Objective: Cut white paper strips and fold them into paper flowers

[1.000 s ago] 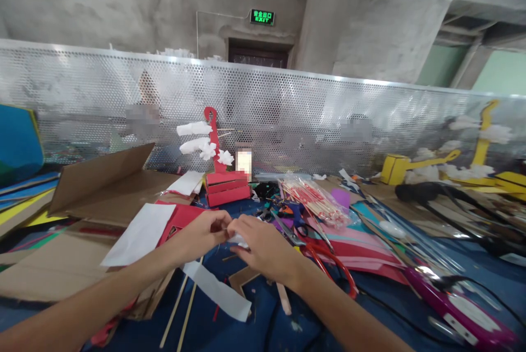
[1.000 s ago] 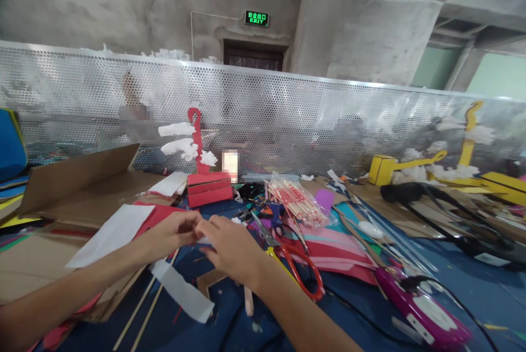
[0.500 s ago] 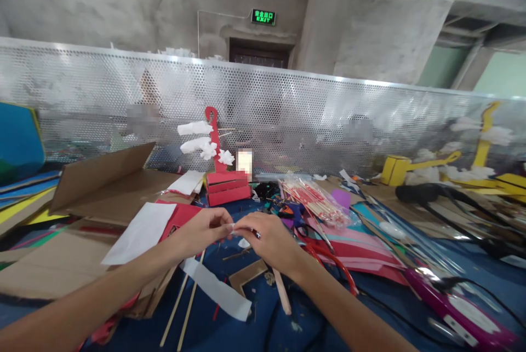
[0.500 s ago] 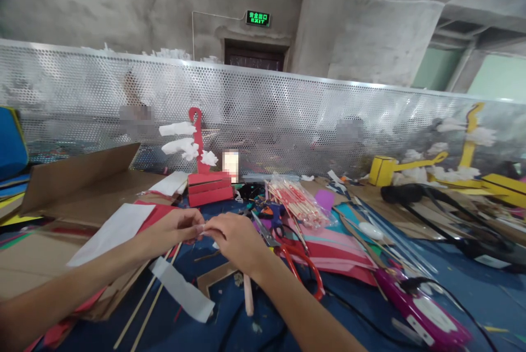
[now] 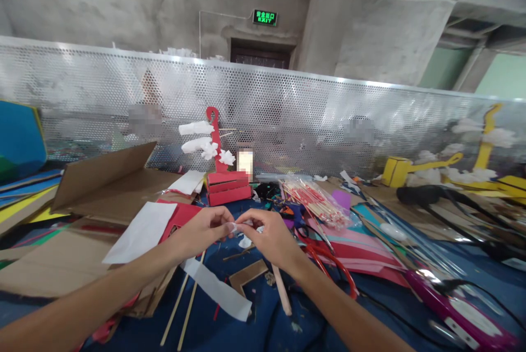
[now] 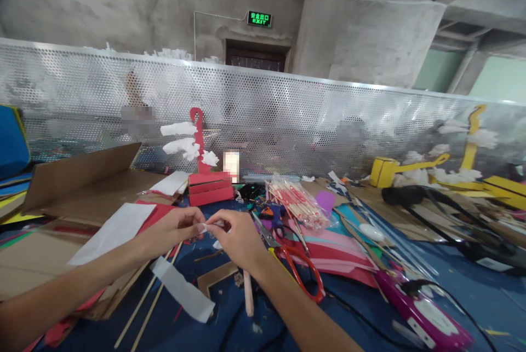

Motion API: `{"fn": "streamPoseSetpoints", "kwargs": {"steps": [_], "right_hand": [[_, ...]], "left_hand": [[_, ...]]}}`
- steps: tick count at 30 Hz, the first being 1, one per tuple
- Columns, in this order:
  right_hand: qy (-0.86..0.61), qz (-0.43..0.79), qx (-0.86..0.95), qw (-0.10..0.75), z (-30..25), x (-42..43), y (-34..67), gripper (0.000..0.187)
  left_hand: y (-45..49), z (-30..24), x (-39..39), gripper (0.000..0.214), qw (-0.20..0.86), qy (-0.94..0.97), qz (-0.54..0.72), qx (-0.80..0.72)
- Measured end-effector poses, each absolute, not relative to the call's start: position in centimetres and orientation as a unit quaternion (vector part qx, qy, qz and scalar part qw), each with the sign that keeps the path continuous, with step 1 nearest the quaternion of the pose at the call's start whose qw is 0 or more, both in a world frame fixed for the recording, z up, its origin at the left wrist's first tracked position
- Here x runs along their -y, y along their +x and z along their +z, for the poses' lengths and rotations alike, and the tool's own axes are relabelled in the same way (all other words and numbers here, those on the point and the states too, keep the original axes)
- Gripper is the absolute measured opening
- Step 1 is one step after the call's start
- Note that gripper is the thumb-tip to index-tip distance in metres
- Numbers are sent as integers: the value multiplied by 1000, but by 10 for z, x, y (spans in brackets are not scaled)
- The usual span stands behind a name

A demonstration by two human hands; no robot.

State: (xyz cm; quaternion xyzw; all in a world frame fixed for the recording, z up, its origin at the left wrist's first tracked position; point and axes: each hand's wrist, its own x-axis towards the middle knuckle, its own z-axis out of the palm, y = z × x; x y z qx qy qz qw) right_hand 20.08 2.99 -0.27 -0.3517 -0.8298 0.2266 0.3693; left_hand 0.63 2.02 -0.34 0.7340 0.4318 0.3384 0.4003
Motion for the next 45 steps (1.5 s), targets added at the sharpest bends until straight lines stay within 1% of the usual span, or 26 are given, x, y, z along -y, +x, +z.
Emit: {"fn": "streamPoseSetpoints", "kwargs": {"steps": [4,9,14,20,28,31,34,40,45], "right_hand": [[-362,189,836,367,-3,-32,201,16],[-340,136,859,358,-3,-35,203,17],[-331,181,848,373,0,-33,203,17],[-354,231,822,381,-2,-33,202,17],[-377,173,837,357,-2,-36,203,14],[-379,172,839,350,-3,-36,203,16],[-378,201,833,351,-4,-37,204,18],[-346,372,779,367,-8,-40,203,18],[-319,442,738,397,-10,-44,202,16]], "left_hand": [[8,-1,-17,23,392,740,341,-427],[9,-2,-17,22,384,744,343,-426],[6,-3,-20,23,383,740,342,-434],[7,-2,-19,22,391,738,346,-427],[9,-2,-16,20,370,748,351,-425],[10,1,-14,21,366,752,344,-428],[11,3,-13,21,363,755,341,-427],[10,0,-14,24,345,766,340,-424],[8,1,-14,23,349,763,337,-427]]}}
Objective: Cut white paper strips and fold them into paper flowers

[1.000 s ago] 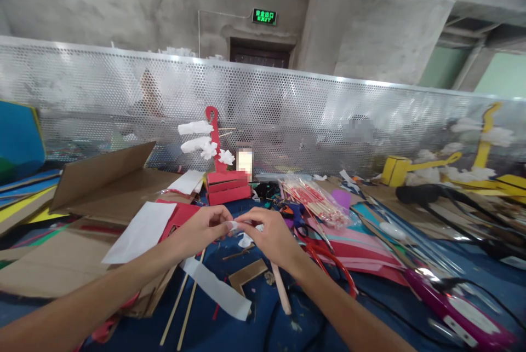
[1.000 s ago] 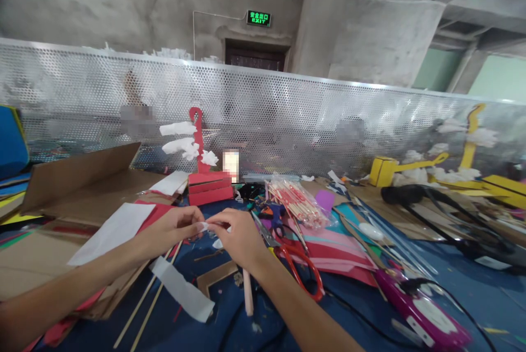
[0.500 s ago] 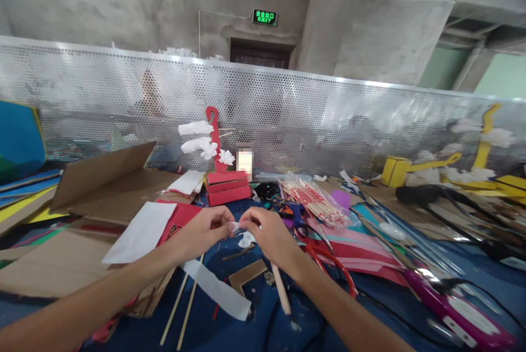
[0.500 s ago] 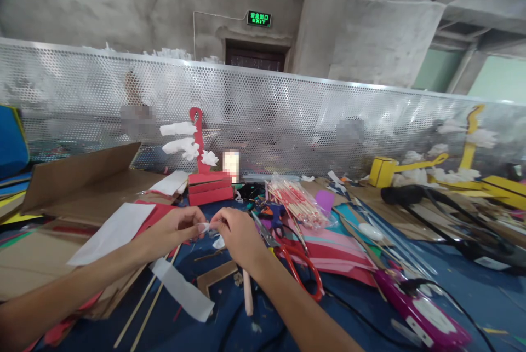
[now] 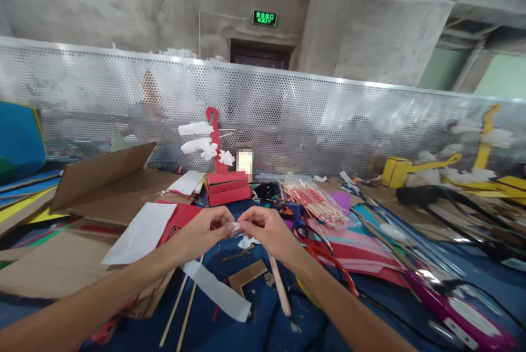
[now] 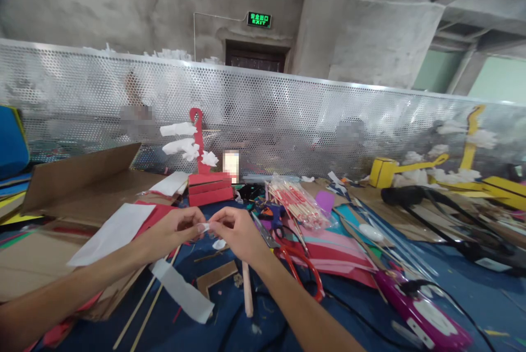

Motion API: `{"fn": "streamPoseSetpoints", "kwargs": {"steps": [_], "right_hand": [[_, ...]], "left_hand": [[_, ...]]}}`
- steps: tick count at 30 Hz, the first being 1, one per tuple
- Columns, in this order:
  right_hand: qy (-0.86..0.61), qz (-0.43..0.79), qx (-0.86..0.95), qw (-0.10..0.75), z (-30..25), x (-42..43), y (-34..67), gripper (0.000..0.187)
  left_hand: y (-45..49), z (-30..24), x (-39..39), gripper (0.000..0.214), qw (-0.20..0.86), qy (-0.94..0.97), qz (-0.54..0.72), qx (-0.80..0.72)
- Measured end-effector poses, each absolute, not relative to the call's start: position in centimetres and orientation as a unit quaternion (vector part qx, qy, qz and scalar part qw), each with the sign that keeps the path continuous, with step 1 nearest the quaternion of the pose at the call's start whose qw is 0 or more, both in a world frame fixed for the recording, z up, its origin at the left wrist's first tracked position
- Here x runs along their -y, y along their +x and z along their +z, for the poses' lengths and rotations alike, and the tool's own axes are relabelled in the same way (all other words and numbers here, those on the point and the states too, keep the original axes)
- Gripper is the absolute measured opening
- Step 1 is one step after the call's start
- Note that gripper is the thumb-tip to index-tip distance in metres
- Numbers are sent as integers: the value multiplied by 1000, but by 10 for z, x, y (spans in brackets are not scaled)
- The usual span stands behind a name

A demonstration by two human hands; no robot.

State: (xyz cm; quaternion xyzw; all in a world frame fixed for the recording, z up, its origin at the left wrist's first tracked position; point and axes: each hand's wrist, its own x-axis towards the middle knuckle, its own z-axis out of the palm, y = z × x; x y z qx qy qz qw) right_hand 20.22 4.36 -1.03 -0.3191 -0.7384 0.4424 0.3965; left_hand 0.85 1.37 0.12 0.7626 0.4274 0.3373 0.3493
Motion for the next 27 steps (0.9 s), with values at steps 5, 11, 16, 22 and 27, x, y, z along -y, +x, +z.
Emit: {"fn": "streamPoseSetpoints", "kwargs": {"steps": [5,11,16,22,27], "right_hand": [[-319,470,726,387,-10,-43,202,17],[-342,402,752,394,-6,-38,201,13],[-381,354,758,395,-6,-37,200,12],[-386,336,767,388,-8,-39,201,21],[-386,283,798,365,-8,-38,204,39]], "left_hand": [[7,-1,-18,22,373,748,345,-427],[9,-2,-17,24,385,742,348,-424],[12,3,-13,25,374,746,348,-428],[12,3,-13,24,372,746,345,-432],[12,4,-12,24,375,747,348,-425]]}}
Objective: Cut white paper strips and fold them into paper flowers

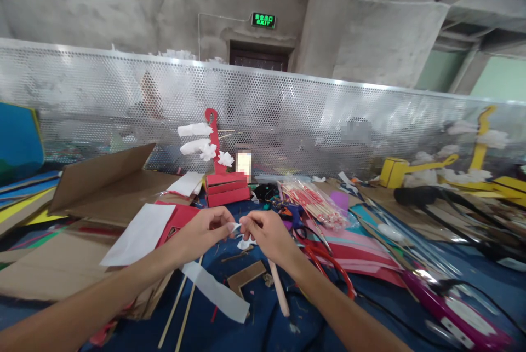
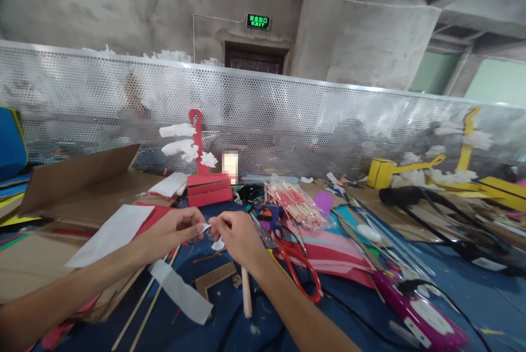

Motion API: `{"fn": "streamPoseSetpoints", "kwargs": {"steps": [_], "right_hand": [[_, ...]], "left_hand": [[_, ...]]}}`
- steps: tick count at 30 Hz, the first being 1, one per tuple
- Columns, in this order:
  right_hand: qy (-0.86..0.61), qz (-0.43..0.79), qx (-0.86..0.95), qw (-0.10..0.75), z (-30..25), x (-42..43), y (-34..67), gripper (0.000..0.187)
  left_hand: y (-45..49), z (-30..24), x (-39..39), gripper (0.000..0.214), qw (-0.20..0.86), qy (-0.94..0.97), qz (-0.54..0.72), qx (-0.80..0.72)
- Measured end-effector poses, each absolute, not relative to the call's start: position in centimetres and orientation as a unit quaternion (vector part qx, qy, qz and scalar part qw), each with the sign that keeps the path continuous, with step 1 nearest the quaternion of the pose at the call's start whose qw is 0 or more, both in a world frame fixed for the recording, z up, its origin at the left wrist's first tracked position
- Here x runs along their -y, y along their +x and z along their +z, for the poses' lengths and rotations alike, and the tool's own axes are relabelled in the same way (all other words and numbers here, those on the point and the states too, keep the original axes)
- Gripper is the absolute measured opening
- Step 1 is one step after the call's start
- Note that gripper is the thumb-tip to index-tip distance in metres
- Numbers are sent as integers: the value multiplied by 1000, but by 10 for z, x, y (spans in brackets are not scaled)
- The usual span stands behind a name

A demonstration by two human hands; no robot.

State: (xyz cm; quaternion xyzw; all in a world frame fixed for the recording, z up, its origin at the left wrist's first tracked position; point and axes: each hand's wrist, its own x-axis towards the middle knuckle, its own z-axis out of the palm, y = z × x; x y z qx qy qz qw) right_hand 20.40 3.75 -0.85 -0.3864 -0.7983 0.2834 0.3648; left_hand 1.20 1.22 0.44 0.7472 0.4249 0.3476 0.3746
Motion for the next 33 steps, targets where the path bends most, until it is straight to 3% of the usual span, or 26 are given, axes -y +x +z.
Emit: {"fn": "streamPoseSetpoints", "kwargs": {"steps": [6,11,14,33], "right_hand": [[-397,287,796,355,-6,-33,203,59],[-349,271,810,386,0,-27,200,22],[-359,258,805,396,0,-26,200,14],[-383,206,816,381,-6,-33,202,13]], "left_hand": [[12,2,-13,22,386,749,346,-413],[8,-6,-21,25,410,730,357,-415],[7,-8,-23,26,425,720,355,-419],[9,-4,-19,27,404,731,344,-429]]}}
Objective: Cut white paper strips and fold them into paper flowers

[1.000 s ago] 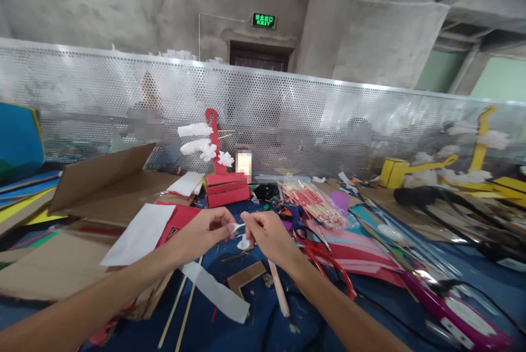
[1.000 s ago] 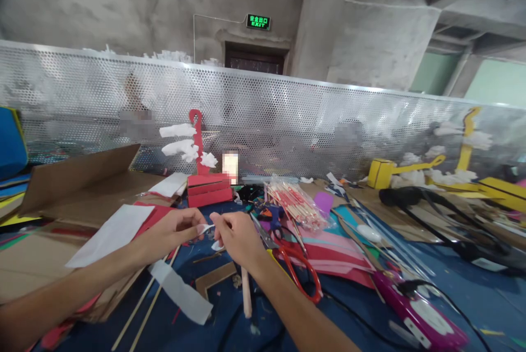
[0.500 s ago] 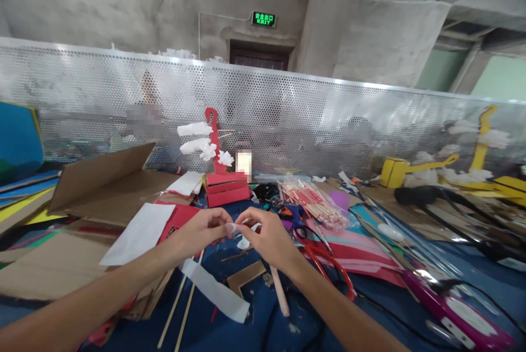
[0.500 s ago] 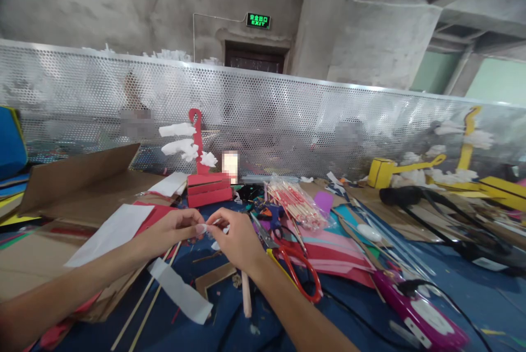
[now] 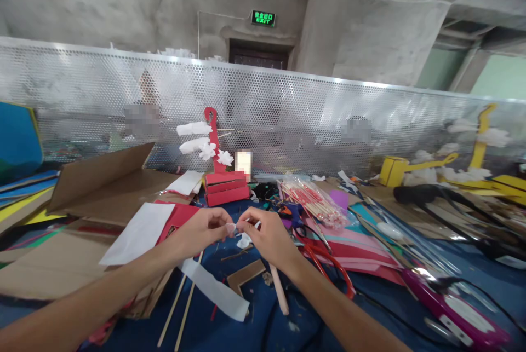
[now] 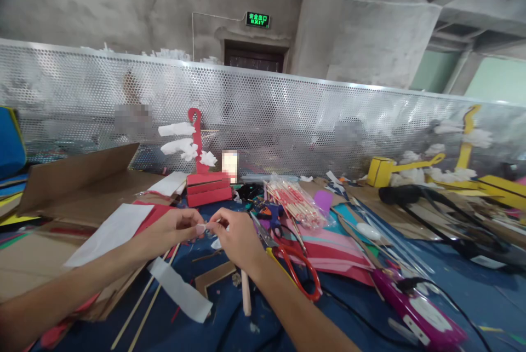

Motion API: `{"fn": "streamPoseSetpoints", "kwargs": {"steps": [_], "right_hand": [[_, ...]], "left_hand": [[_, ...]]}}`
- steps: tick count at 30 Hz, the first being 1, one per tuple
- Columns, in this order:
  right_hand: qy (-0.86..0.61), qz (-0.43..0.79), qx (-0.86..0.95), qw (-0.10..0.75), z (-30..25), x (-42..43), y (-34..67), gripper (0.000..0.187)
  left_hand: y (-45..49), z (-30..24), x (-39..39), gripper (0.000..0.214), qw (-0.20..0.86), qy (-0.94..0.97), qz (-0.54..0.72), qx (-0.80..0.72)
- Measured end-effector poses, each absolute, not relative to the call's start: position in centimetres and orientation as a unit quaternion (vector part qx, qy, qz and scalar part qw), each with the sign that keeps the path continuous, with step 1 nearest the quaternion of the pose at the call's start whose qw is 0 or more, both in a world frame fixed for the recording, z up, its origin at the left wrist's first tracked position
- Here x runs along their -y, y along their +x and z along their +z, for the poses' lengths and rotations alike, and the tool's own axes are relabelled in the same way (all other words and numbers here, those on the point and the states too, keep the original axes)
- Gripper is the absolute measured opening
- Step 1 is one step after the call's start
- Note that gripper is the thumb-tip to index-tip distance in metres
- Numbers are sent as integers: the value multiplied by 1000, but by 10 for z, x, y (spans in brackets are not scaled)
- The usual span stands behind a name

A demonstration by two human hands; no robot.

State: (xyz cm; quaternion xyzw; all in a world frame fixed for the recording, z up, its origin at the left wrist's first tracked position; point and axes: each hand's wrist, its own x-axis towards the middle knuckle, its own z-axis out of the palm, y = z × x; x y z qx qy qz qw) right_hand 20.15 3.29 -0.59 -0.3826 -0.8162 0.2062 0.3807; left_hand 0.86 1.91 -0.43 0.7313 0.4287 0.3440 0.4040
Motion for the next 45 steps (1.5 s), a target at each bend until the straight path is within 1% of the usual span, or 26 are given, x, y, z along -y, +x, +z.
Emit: {"fn": "streamPoseSetpoints", "kwargs": {"steps": [4,6,9,13,15,18,22,26,32,39,42,45], "right_hand": [[-376,198,827,368,-5,-34,204,23],[-377,189,834,356,-5,-34,205,31],[-378,180,845,334,-6,-35,208,42],[-382,191,850,308,-7,-36,209,51],[-373,195,853,307,-7,-35,209,48],[-352,191,852,337,-3,-32,205,27],[-335,195,853,349,0,-27,200,19],[-339,190,851,353,-1,-27,200,16],[-356,166,850,351,-3,-31,201,14],[-364,134,854,347,-6,-35,203,11],[-356,114,861,346,-8,-37,203,13],[-360,97,864,339,-11,-38,204,19]], "left_hand": [[7,-7,-22,23,419,725,337,-431],[6,-7,-23,22,422,721,335,-435],[5,-6,-24,23,420,722,335,-436],[5,-6,-23,25,414,726,335,-436],[5,-8,-24,26,416,727,331,-435],[4,-13,-28,27,422,729,327,-428],[2,-18,-30,27,419,732,330,-424],[3,-17,-29,25,423,729,334,-421],[6,-14,-26,29,405,732,329,-438],[9,-7,-22,26,413,725,338,-434],[9,-8,-22,25,412,727,339,-432],[8,-10,-21,25,408,733,340,-425]]}}
